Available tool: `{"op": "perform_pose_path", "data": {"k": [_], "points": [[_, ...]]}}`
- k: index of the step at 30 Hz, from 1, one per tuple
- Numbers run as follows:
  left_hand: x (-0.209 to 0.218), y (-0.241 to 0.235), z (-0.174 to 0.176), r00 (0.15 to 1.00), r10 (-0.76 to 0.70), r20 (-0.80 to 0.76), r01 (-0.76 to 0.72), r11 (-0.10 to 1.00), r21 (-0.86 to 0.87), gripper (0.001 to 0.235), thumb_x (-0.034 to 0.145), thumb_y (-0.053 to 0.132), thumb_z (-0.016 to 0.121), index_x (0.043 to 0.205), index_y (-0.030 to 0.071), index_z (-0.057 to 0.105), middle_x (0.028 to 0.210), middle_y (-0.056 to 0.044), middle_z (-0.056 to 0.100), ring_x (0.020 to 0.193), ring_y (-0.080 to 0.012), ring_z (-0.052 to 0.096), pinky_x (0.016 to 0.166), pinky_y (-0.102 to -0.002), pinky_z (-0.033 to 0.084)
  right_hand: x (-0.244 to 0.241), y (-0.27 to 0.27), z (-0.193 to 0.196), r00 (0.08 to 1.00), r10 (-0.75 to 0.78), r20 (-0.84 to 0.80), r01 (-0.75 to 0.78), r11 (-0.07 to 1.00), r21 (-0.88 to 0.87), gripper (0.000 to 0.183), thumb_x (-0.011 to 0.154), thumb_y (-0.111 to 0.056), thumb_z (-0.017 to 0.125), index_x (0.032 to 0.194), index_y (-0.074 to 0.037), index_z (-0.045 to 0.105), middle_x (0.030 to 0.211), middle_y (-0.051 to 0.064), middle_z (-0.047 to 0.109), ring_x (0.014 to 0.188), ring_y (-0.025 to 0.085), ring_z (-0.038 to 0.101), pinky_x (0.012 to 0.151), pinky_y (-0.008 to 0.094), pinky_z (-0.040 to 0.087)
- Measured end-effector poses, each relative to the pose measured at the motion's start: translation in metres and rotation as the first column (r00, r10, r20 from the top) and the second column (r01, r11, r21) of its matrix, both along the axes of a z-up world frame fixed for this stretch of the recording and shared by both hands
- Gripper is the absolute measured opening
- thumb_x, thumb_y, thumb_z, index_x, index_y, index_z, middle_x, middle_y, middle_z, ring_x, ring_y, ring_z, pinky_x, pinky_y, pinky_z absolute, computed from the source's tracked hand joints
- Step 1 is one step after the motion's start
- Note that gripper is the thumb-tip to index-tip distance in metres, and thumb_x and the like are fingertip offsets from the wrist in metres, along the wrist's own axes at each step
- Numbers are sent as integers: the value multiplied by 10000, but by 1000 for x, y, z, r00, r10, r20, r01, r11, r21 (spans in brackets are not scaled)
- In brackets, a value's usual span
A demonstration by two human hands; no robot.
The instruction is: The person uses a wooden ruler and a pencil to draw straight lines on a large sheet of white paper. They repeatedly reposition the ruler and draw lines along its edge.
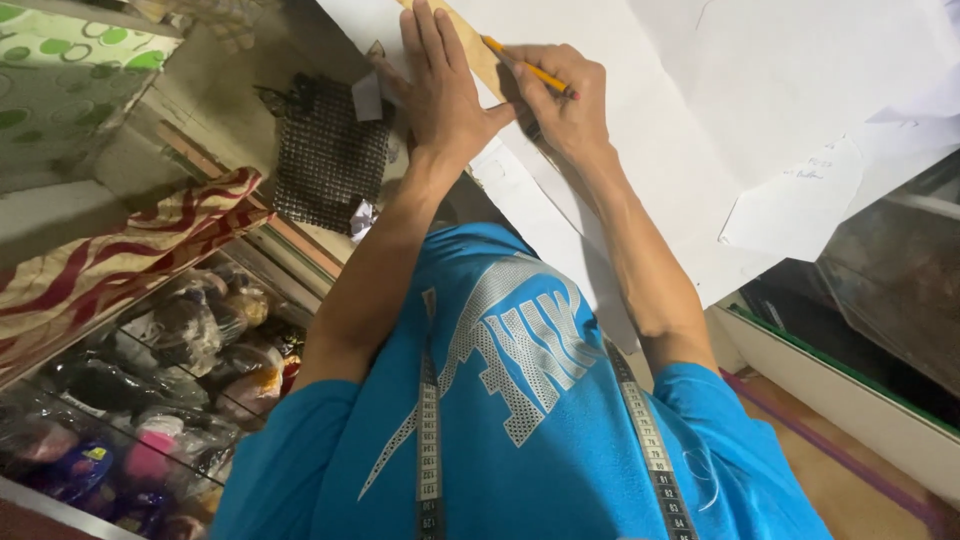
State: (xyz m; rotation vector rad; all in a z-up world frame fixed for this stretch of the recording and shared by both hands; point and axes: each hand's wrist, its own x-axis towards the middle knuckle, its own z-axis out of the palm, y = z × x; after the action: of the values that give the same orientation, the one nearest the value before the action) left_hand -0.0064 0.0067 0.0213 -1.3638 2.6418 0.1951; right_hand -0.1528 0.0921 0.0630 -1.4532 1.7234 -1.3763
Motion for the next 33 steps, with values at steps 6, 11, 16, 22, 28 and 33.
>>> {"op": "perform_pose_path", "data": {"k": [6,11,16,22,28,33], "points": [[-6,-5,17,998,25,55,-30,996,83,1480,858,1031,839,1623,-29,145,1683,-205,91,1559,-368,78,1134,-791,251,-12,57,28,954,99,-282,-84,994,63,186,1099,-119,531,1139,-52,700,898,66,659,773,274,566,770,402,424],[-10,-5,26,993,34,113,-50,988,145,1471,890,1019,754,1639,-45,68,1694,-227,8,1572,-389,27,1184,-764,191,-9,84,32,977,47,-209,-38,998,46,159,1021,6,554,1050,-5,710,978,83,723,795,252,588,780,378,464],[-12,-2,14,991,54,124,-65,994,92,1476,824,1033,707,1642,-42,112,1684,-238,28,1556,-392,23,1209,-700,208,-8,44,15,979,59,-195,-63,998,-11,154,1037,-20,566,1080,-5,713,989,96,726,767,250,574,777,378,439],[-15,-3,9,993,102,57,-109,986,129,1453,724,917,707,1660,-37,136,1689,-250,-19,1560,-402,-56,1220,-707,16,-5,-35,10,978,120,-171,-131,990,-55,241,1029,-101,581,1185,-29,750,1101,113,774,896,263,686,821,398,514],[-14,-3,5,991,112,67,-121,982,148,1446,746,957,660,1661,-27,125,1694,-237,-22,1560,-395,-60,1238,-663,36,12,-93,26,965,239,112,-230,969,-86,223,968,-90,557,981,67,715,1063,207,750,932,263,709,754,370,587],[-19,1,-14,992,126,20,-127,991,49,1417,617,973,698,1587,-6,367,1689,-248,39,1568,-394,-17,1240,-656,27,-4,-121,-8,945,313,-95,-323,939,-121,206,1052,-92,588,953,34,717,781,89,620,649,169,471,581,330,381]]}}
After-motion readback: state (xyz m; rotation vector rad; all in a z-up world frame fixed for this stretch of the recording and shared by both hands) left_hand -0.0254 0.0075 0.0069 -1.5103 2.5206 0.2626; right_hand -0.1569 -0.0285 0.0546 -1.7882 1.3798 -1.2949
